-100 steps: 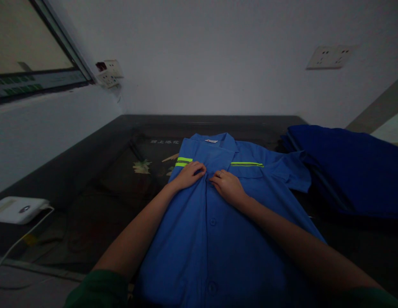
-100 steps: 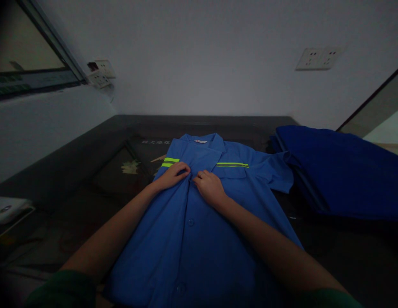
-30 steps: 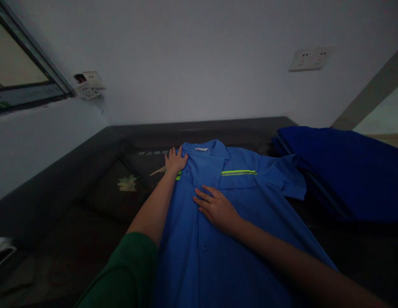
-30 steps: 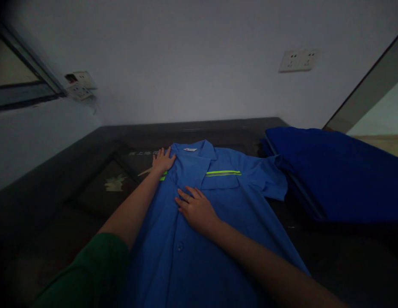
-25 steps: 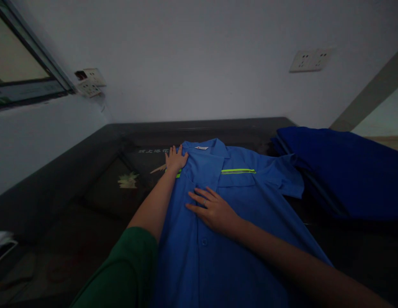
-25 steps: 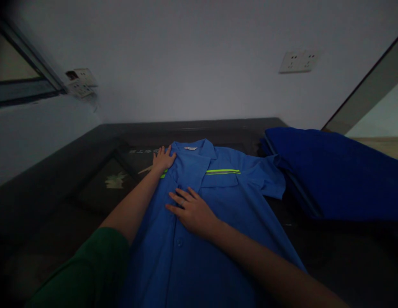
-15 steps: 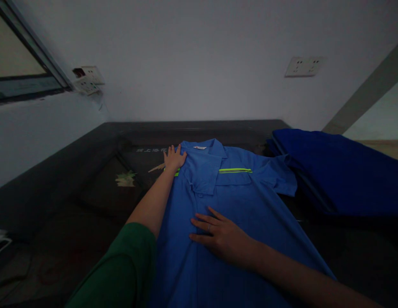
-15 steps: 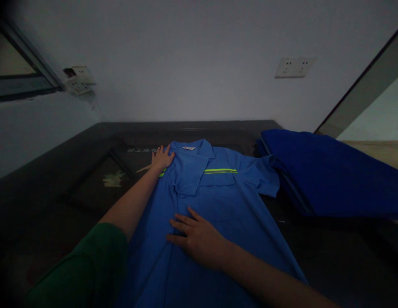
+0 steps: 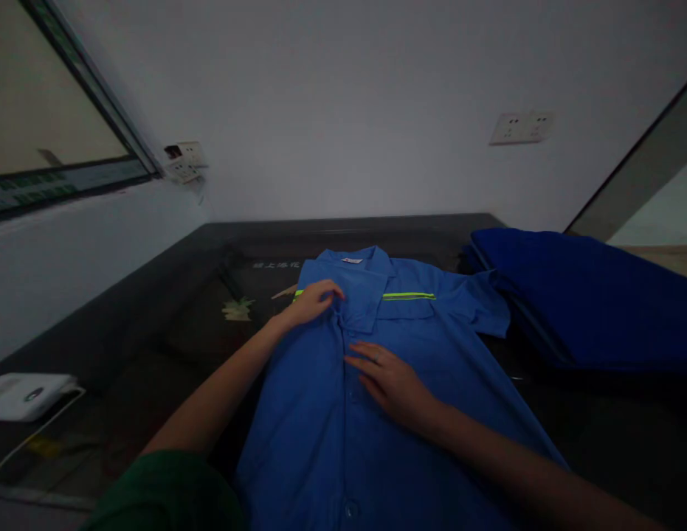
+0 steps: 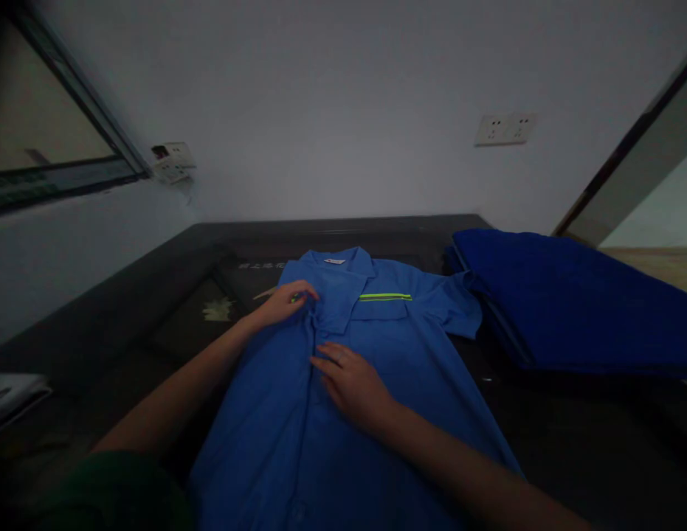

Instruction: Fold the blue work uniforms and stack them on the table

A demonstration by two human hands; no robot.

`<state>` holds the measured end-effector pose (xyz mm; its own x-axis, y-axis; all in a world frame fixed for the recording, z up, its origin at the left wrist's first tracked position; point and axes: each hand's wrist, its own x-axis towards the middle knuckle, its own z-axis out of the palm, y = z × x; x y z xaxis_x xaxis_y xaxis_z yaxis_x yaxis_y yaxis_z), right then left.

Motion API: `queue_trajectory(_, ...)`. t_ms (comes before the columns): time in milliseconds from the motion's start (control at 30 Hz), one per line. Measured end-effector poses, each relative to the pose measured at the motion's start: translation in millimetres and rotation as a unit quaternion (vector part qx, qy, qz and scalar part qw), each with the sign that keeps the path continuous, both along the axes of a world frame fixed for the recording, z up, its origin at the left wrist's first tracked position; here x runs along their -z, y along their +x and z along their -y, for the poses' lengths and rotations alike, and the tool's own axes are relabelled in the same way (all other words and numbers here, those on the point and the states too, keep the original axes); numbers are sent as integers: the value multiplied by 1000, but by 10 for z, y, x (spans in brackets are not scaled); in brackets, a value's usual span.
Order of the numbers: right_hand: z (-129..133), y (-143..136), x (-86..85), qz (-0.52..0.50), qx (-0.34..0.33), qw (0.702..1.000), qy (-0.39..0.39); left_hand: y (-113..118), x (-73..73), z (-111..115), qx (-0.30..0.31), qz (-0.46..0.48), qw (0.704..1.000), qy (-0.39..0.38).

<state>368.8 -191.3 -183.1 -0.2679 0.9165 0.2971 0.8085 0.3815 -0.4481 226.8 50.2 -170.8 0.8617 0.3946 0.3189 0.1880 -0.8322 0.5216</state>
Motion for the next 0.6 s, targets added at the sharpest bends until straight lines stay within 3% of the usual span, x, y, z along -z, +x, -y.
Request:
queue_trajectory(133,-287,115,-37,47,79,996,-15,-222,37,152,56,-15,997,-57)
queue_trajectory(300,-567,245,-5,138,127,982,-24,-190,152,140,83,-42,993,-75)
queue_trajectory(600,-694,223,-119,210,133,969,3,-140,237,110,42,-38,993,-105)
